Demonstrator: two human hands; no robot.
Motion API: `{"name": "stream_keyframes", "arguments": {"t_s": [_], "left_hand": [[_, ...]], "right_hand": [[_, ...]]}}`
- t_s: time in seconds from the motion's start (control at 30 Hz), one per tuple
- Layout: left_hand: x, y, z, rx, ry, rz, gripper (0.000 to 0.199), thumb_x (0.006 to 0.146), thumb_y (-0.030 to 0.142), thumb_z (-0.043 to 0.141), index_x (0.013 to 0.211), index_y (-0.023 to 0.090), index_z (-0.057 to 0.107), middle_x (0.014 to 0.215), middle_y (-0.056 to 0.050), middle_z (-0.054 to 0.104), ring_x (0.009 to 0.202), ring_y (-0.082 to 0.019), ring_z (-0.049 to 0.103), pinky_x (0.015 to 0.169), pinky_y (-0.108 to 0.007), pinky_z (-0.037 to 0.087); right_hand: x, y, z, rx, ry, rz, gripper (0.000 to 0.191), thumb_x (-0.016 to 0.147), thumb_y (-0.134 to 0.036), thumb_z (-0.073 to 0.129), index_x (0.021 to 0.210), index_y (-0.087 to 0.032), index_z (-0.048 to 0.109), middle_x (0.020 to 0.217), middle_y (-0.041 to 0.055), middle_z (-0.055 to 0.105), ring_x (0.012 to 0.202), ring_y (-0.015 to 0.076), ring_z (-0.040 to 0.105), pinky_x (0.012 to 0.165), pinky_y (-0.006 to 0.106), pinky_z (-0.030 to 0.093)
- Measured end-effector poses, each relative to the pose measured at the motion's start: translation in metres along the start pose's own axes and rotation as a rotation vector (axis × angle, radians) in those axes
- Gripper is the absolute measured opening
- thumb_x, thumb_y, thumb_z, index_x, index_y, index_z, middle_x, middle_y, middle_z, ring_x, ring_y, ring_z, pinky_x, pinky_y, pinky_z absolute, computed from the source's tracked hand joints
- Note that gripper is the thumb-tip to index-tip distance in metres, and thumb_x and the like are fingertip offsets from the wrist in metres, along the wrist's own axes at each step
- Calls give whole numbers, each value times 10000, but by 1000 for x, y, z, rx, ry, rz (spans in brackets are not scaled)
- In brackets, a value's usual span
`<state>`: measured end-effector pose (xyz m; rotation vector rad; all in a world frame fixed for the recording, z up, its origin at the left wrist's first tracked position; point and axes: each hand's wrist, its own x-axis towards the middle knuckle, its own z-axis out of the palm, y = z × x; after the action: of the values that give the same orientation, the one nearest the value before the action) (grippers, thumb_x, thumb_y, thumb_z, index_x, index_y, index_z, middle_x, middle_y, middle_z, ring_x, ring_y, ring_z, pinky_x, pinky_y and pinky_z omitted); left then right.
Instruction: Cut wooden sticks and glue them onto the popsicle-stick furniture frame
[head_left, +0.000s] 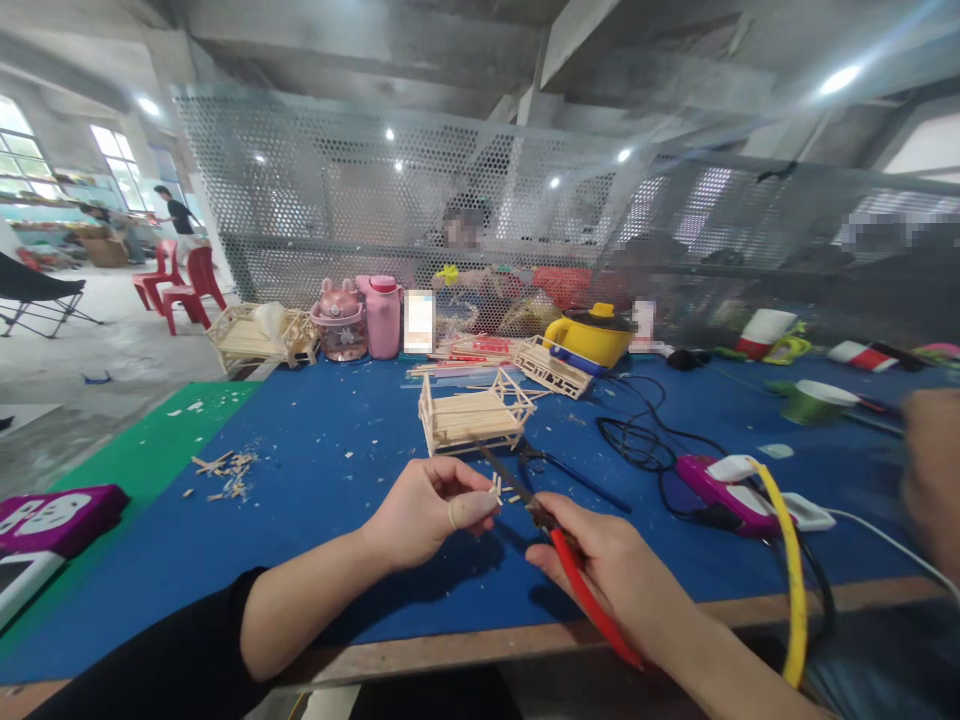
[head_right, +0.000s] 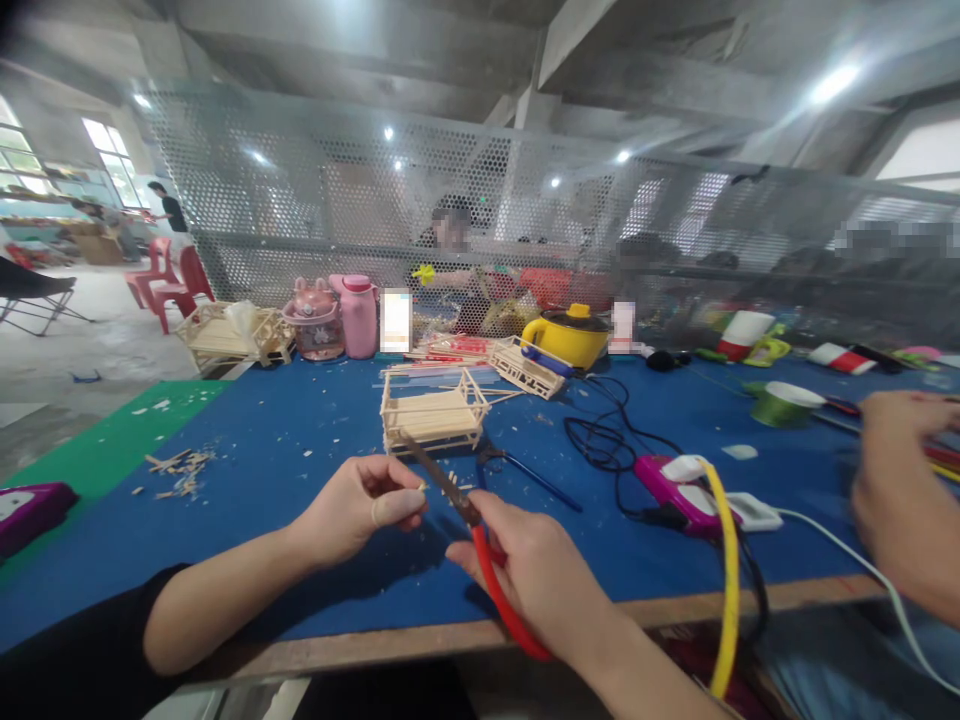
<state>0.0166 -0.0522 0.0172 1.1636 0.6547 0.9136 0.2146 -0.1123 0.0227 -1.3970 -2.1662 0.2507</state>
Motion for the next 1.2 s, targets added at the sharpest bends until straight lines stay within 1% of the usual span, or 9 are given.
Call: {"name": "stream_keyframes", "arguments": {"t_s": [0.07,0.17,0.3,0.4,0.5,0.6,0.7,1.03,1.2], "left_hand": [[1,0,0,-47,-24,-5,341,573,340,800,778,128,628,621,-3,665,540,-98,611,560,-213,488],[2,-1,-1,-79,-46,10,414,620,359,776,940,145,623,667,-6,672,574,-94,617,579,-212,485],[3,-2,-4,-95,-8,-8,316,658,368,751,836,148,612,771,-49,701,687,-123,645,575,-200,466],[4,-3,-6,-80,33,-7,302,644,375,759,788,149,622,838,-68,701,745,-144,640,575,-211,459],[5,-6,-7,-15,40,111,292,598,372,786,725,138,665,815,-51,664,668,-118,585,560,-223,444],[6,-9,-8,83,84,302,232,572,330,806,654,147,688,765,-24,608,701,-117,559,649,-246,450],[7,-11,-9,187,133,409,167,598,295,794,657,165,708,756,-26,604,758,-131,563,735,-261,444],[-1,-6,-9,600,115,592,111,746,279,681,760,177,722,735,-53,669,685,-134,577,611,-225,438],[1,-5,-13,624,185,683,125,755,288,671,747,171,714,706,-45,631,656,-122,556,590,-212,440]], "right_hand": [[2,-3,-2,85,38,98,279,842,-396,529,1032,-192,539,590,-26,578,493,120,518,481,217,404],[5,-8,1,226,67,173,318,830,-389,542,1076,-190,513,650,-20,593,537,115,521,491,203,407],[9,-15,15,425,96,185,317,812,-394,568,1063,-203,535,721,-11,595,607,112,524,566,206,434],[16,-22,26,654,146,256,324,806,-430,570,1033,-200,536,730,-10,577,583,100,510,548,210,430],[24,-31,31,850,226,378,380,751,-447,635,1015,-204,508,682,-39,534,505,79,466,467,199,395],[32,-40,32,982,292,427,430,702,-439,680,1015,-219,482,662,-52,529,508,96,495,444,203,402],[37,-43,32,1018,318,416,437,686,-415,696,1011,-218,481,662,-48,553,536,113,539,461,211,431],[52,-31,37,1034,340,348,408,700,-336,691,1020,-202,477,661,-52,559,499,95,518,478,227,439],[55,-32,40,1165,343,357,452,667,-344,736,1017,-202,490,676,-48,583,522,103,546,514,242,462]]}}
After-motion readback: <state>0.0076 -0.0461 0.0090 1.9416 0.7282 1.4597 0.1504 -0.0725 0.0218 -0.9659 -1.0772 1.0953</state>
